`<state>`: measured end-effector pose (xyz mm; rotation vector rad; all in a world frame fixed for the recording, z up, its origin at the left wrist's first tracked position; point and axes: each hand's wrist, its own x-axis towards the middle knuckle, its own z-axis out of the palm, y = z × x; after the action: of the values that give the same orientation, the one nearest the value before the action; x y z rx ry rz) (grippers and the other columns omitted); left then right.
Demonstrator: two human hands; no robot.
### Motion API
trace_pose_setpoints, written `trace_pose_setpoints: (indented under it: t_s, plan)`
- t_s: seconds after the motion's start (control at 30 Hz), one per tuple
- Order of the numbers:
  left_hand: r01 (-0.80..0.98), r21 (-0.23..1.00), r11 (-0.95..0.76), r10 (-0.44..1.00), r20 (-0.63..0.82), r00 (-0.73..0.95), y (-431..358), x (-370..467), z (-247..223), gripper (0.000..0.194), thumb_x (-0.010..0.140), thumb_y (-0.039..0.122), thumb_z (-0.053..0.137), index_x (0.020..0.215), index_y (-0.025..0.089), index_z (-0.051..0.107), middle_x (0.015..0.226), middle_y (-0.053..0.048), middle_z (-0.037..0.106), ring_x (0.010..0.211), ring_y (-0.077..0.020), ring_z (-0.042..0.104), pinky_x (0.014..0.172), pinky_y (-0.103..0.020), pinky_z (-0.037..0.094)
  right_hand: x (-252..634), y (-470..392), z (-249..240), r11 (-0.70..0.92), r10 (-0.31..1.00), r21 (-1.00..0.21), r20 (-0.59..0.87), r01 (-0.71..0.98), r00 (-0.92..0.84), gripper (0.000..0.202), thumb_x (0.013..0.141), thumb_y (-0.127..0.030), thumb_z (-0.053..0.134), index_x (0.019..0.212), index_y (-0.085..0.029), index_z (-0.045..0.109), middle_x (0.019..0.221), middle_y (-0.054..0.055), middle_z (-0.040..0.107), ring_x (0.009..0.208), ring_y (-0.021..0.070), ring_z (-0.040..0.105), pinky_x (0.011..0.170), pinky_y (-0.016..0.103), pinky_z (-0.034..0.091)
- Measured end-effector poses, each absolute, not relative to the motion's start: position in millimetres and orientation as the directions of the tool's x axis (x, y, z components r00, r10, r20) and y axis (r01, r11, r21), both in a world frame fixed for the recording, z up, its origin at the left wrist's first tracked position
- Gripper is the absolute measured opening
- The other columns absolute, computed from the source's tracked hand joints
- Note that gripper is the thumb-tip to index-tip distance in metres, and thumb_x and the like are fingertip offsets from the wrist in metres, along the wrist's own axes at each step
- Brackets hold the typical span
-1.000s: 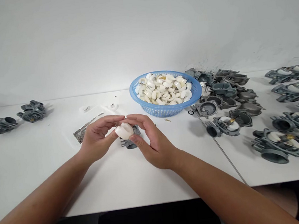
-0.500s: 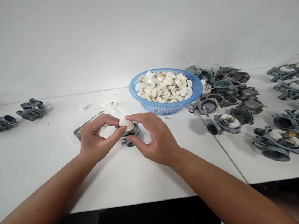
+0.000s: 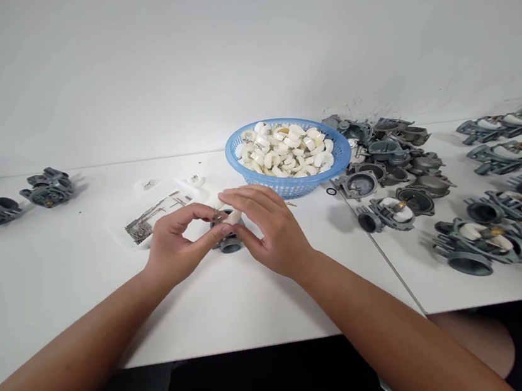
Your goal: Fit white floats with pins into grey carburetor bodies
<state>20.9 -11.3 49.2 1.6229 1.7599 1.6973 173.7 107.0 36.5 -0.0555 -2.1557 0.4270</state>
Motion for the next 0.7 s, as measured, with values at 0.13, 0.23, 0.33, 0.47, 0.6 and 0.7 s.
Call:
trace_pose_setpoints:
  t_s: [0.13, 0.23, 0.33, 0.47, 0.6, 0.7]
  plan:
    - [0.528, 0.801, -0.280, 0.794, 0.503, -0.342, -10.2, 13.7, 47.6, 0.013, 0.089, 0.036, 0.073, 0.087, 0.024, 0.078, 0.088, -0.003, 0.078, 0.084, -0.0180, 0.072, 0.076, -0.031, 0.057, 174.0, 113.9, 34.1, 0.901, 0.221, -0.410, 0.720, -0.146, -0.658, 0.042, 0.101, -0.021, 0.055, 0.141, -0.032, 0.052, 0.139, 0.007, 0.064, 0.131, 0.0255, 0.058, 0.110, 0.050, 0.048]
    - [0.556, 0.791, -0.257, 0.771, 0.515, -0.375, -10.3, 11.5, 49.3, 0.017, 0.090, 0.038, 0.072, 0.081, 0.024, 0.078, 0.078, -0.002, 0.077, 0.074, -0.0159, 0.068, 0.065, -0.028, 0.054, 173.3, 115.5, 32.5, 0.884, 0.240, -0.445, 0.694, -0.142, -0.679, 0.033, 0.105, -0.024, 0.048, 0.136, -0.030, 0.053, 0.134, 0.008, 0.064, 0.132, 0.0251, 0.056, 0.113, 0.050, 0.043]
    - [0.567, 0.785, -0.250, 0.764, 0.520, -0.383, -9.5, 11.1, 47.9, 0.019, 0.090, 0.037, 0.072, 0.078, 0.023, 0.077, 0.074, -0.001, 0.075, 0.069, -0.0140, 0.065, 0.063, -0.027, 0.050, 170.3, 116.1, 29.8, 0.874, 0.233, -0.465, 0.661, -0.145, -0.713, 0.024, 0.106, -0.025, 0.045, 0.129, -0.028, 0.053, 0.126, 0.008, 0.065, 0.124, 0.0231, 0.058, 0.109, 0.046, 0.044]
    - [0.599, 0.742, -0.300, 0.771, 0.558, -0.306, -7.8, 8.7, 44.1, 0.011, 0.090, 0.033, 0.071, 0.088, 0.026, 0.080, 0.081, -0.001, 0.077, 0.073, -0.0141, 0.063, 0.067, -0.028, 0.048, 168.7, 119.4, 25.9, 0.877, 0.220, -0.466, 0.603, -0.115, -0.767, 0.017, 0.107, -0.028, 0.043, 0.121, -0.025, 0.052, 0.117, 0.008, 0.065, 0.112, 0.0222, 0.059, 0.099, 0.041, 0.047]
    - [0.634, 0.713, -0.300, 0.775, 0.570, -0.273, -9.7, 0.6, 49.0, 0.017, 0.086, 0.040, 0.076, 0.082, 0.023, 0.077, 0.079, -0.003, 0.073, 0.077, -0.0169, 0.063, 0.073, -0.032, 0.048, 172.4, 124.7, 26.1, 0.903, 0.196, -0.421, 0.584, -0.087, -0.788, 0.017, 0.107, -0.028, 0.041, 0.121, -0.024, 0.051, 0.120, 0.009, 0.064, 0.115, 0.0231, 0.058, 0.102, 0.043, 0.044]
    - [0.680, 0.708, -0.190, 0.788, 0.523, -0.325, -11.9, -9.7, 53.1, 0.051, 0.085, 0.049, 0.075, 0.129, 0.026, 0.067, 0.111, -0.006, 0.074, 0.100, -0.0219, 0.064, 0.087, -0.036, 0.050, 174.7, 127.2, 27.4, 0.922, 0.181, -0.382, 0.566, -0.061, -0.805, 0.020, 0.107, -0.027, 0.042, 0.124, -0.025, 0.052, 0.132, 0.009, 0.063, 0.133, 0.0258, 0.051, 0.113, 0.048, 0.036]
